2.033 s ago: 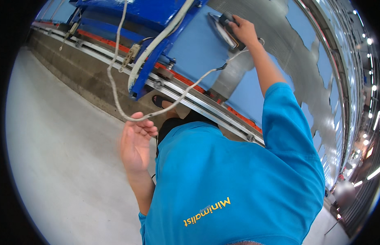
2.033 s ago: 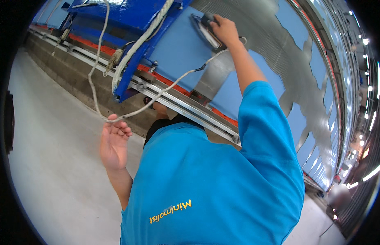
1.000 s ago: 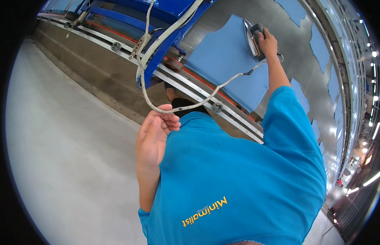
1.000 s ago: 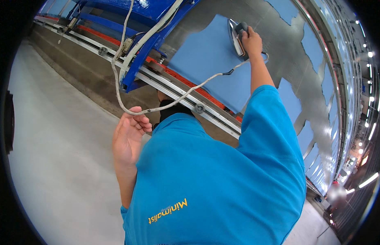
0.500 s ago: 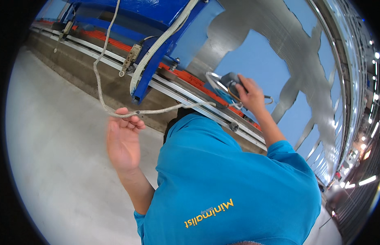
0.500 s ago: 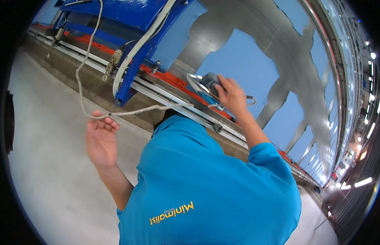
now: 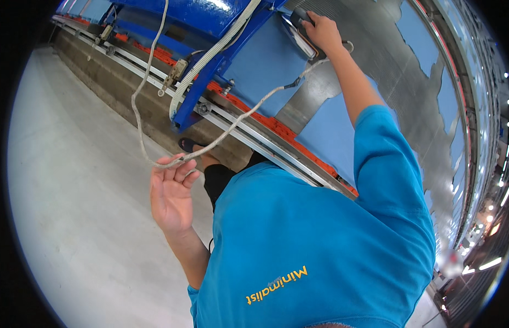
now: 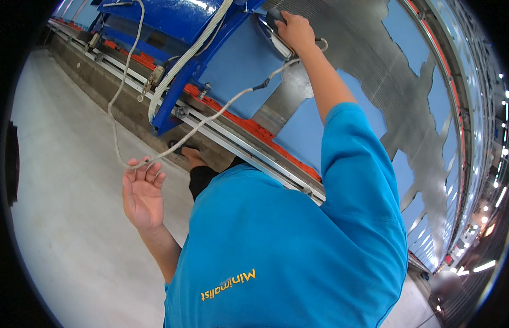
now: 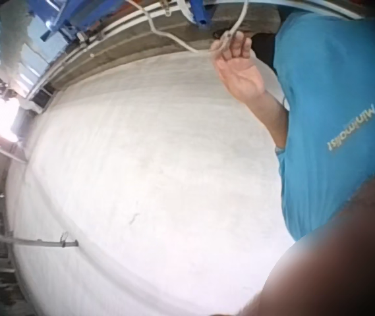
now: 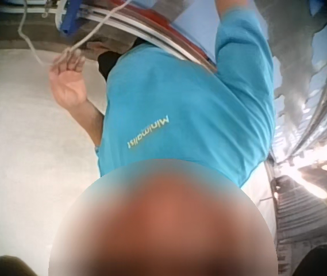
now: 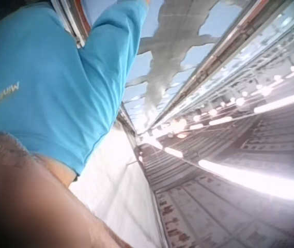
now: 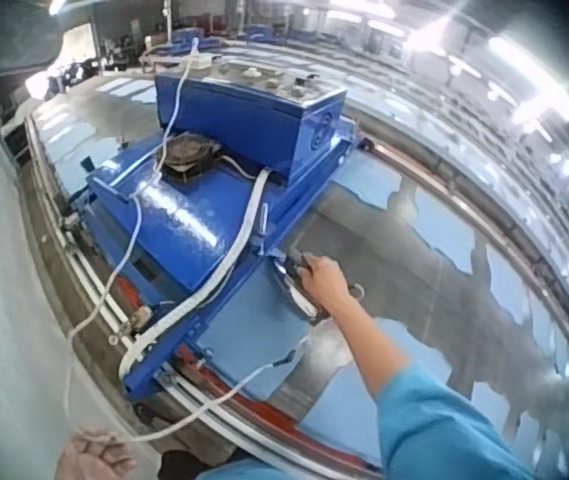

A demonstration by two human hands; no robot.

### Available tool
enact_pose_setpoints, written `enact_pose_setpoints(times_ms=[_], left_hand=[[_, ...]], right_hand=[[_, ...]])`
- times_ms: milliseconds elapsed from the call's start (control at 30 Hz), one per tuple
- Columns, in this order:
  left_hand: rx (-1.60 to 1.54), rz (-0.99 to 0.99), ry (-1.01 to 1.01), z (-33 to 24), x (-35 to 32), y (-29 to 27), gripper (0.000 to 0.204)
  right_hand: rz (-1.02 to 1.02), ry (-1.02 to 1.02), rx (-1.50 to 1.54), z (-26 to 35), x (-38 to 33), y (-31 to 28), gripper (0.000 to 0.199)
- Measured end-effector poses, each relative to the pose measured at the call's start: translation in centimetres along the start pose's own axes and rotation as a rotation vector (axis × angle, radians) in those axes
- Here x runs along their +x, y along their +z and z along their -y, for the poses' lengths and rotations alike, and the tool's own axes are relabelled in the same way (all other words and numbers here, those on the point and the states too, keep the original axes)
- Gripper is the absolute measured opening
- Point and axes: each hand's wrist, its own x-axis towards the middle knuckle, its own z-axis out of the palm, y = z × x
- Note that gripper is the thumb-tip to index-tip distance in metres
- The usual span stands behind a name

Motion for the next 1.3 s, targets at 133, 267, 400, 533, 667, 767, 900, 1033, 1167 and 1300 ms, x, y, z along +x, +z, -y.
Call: enact_pose_setpoints(times_ms=[133, 267, 400, 533, 667, 767, 900, 1033, 1167, 1300], left_hand=[[-0.005, 0.036, 0.011, 1.2, -0.1, 0.2, 0.042], [0.021, -0.036, 0.024, 0.8, 0.0, -2.5, 0.041], [-0.053, -0.123, 0.045, -0.1, 1.4, -7.6, 0.038], [-0.093, -0.102, 0.028, -0.8, 4.6, -9.7, 0.036], [-0.065, -0.018, -0.045, -0.6, 6.8, -8.6, 0.035], [-0.013, 0.01, -0.152, 0.1, 6.3, -7.2, 0.035], [0.063, 0.051, -0.271, 0.6, 4.9, -6.7, 0.035], [0.058, 0.019, -0.274, 0.0, 3.4, -7.4, 0.036], [0.014, 0.008, -0.199, -0.9, 2.8, -9.2, 0.036], [-0.034, -0.01, -0.112, -1.9, 3.1, -10.0, 0.035]], right_hand=[[-0.038, 0.127, -0.044, -1.3, -1.2, 1.9, 0.046], [-0.034, 0.108, -0.139, 1.4, -7.6, 2.8, 0.041], [0.06, 0.04, -0.06, 7.9, -17.4, 2.9, 0.036], [0.122, -0.072, 0.033, 10.5, -22.1, 2.3, 0.037], [0.1, 0.046, 0.026, 7.2, -18.5, 2.1, 0.037], [0.019, 0.136, -0.131, 1.9, -12.3, 2.8, 0.037], [-0.051, 0.202, -0.195, -5.4, -6.3, 3.3, 0.041], [-0.091, 0.263, -0.217, -2.7, -8.8, 3.8, 0.04], [-0.023, 0.142, -0.152, 3.0, -18.0, 4.4, 0.037], [0.165, 0.041, -0.01, 10.6, -27.1, 1.6, 0.039]])
